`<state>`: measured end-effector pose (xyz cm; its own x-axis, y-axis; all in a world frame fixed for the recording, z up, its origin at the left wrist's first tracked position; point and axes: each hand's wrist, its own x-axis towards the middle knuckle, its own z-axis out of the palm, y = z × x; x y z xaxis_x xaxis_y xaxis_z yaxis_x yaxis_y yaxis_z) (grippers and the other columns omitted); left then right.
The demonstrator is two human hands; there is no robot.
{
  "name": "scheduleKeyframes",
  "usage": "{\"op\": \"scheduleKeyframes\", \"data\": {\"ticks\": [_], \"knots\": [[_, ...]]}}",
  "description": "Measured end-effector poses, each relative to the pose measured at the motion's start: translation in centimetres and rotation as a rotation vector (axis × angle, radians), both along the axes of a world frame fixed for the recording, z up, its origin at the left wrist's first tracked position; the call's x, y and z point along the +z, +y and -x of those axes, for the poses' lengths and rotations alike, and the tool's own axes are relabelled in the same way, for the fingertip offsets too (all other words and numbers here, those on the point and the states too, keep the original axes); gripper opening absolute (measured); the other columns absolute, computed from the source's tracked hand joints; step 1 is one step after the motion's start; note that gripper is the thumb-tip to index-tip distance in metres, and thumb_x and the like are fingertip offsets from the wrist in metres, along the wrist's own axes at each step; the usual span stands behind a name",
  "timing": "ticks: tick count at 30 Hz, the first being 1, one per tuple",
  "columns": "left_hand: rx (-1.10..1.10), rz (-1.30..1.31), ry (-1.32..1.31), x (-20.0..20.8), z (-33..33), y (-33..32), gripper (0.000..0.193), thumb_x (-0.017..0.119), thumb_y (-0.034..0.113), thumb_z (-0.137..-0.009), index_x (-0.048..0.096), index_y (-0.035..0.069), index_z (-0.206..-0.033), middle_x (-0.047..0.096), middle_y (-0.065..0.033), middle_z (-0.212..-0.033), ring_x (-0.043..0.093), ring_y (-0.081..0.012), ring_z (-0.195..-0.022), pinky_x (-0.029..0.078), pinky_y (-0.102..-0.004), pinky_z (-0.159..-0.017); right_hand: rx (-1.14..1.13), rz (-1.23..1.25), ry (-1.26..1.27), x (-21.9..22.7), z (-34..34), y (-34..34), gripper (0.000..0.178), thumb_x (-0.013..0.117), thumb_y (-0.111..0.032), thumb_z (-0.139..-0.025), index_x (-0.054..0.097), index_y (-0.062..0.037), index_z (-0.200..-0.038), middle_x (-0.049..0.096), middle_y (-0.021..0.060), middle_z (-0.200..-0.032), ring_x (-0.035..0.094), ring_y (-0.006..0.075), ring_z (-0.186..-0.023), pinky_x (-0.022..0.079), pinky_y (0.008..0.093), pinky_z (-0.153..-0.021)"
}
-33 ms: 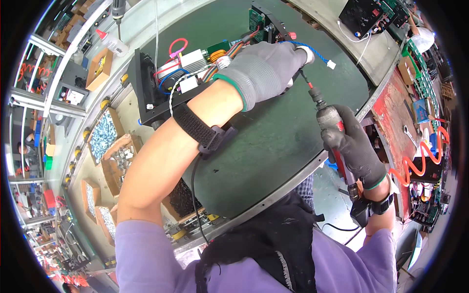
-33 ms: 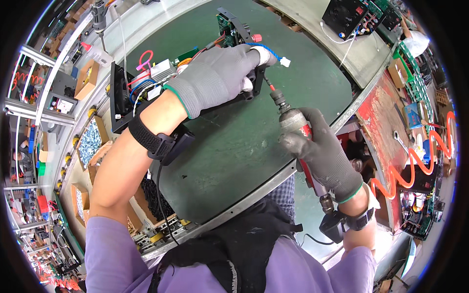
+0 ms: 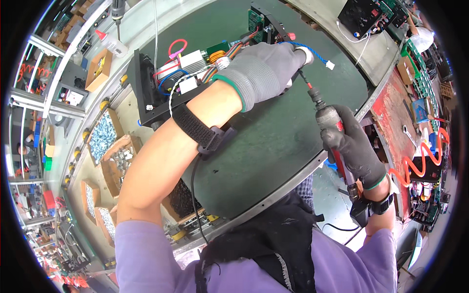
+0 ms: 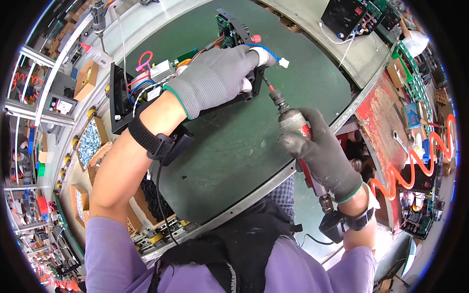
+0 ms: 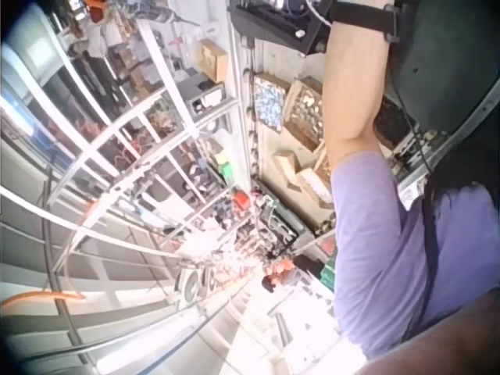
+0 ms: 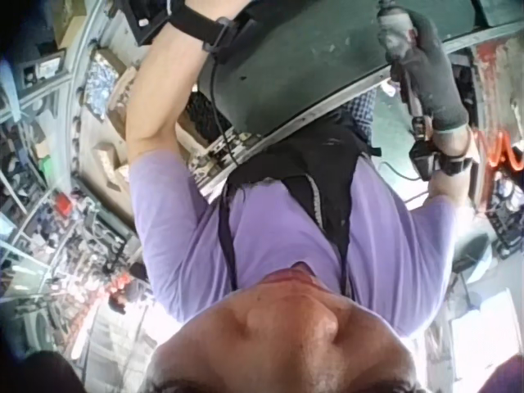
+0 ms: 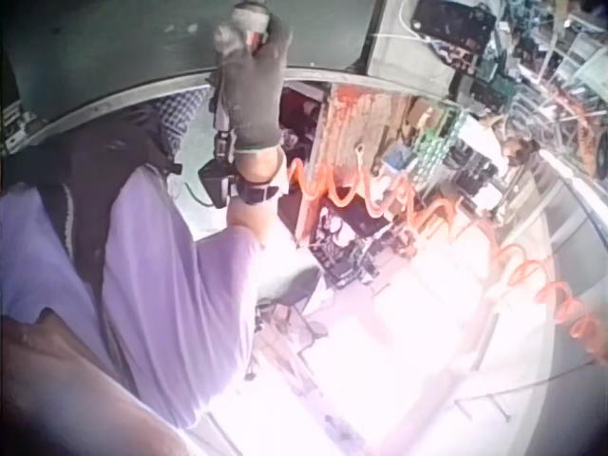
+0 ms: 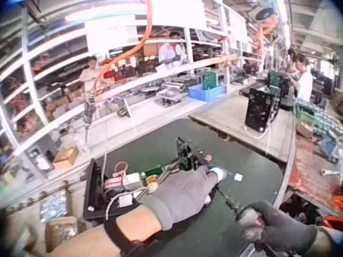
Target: Assembling internal components, wiring, and heat sinks of an inverter on a factory production line.
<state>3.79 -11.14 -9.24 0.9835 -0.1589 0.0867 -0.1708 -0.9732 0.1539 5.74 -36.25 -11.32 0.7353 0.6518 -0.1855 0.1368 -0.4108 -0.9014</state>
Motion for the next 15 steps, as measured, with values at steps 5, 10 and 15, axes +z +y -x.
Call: {"op": "scheduleKeyframes", "data": {"ticks": [5, 10, 15], "knots": [[-0.043, 0.059, -0.068, -0.68, 0.17, 0.64, 0.044, 0.065, 0.012, -0.084, 0.055, 0.020, -0.127, 0.064, -0.0122, -0.110, 0.066, -0.0316, -0.094, 0.053, -0.0425, -0.082, 0.001, 0.026, 0.227, 1.45, 0.35, 0.33, 0.060, 0.076, -0.036, -0.084, 0.049, -0.0023, -0.124, 0.055, 0.0044, -0.096, 0.054, 0.0098, -0.080, 0.048, 0.0262, -0.069], [-0.097, 0.113, -0.090, -0.87, -0.05, 0.82, 0.048, 0.066, 0.012, -0.083, 0.054, 0.020, -0.128, 0.063, -0.0127, -0.109, 0.066, -0.0319, -0.092, 0.053, -0.0426, -0.082, -0.016, -0.003, 0.185, 1.22, 0.48, 0.28, 0.057, 0.076, -0.034, -0.084, 0.049, -0.0024, -0.124, 0.054, 0.0035, -0.098, 0.054, 0.0098, -0.081, 0.048, 0.0251, -0.071], [-0.094, 0.102, -0.052, -0.94, -0.23, 0.85, 0.051, 0.067, 0.008, -0.082, 0.054, 0.019, -0.129, 0.063, -0.0146, -0.109, 0.065, -0.0328, -0.091, 0.053, -0.0430, -0.082, -0.037, 0.021, 0.209, 1.54, 0.67, 0.54, 0.056, 0.075, -0.032, -0.085, 0.049, -0.0022, -0.125, 0.054, 0.0033, -0.100, 0.054, 0.0098, -0.084, 0.048, 0.0256, -0.073]]}}
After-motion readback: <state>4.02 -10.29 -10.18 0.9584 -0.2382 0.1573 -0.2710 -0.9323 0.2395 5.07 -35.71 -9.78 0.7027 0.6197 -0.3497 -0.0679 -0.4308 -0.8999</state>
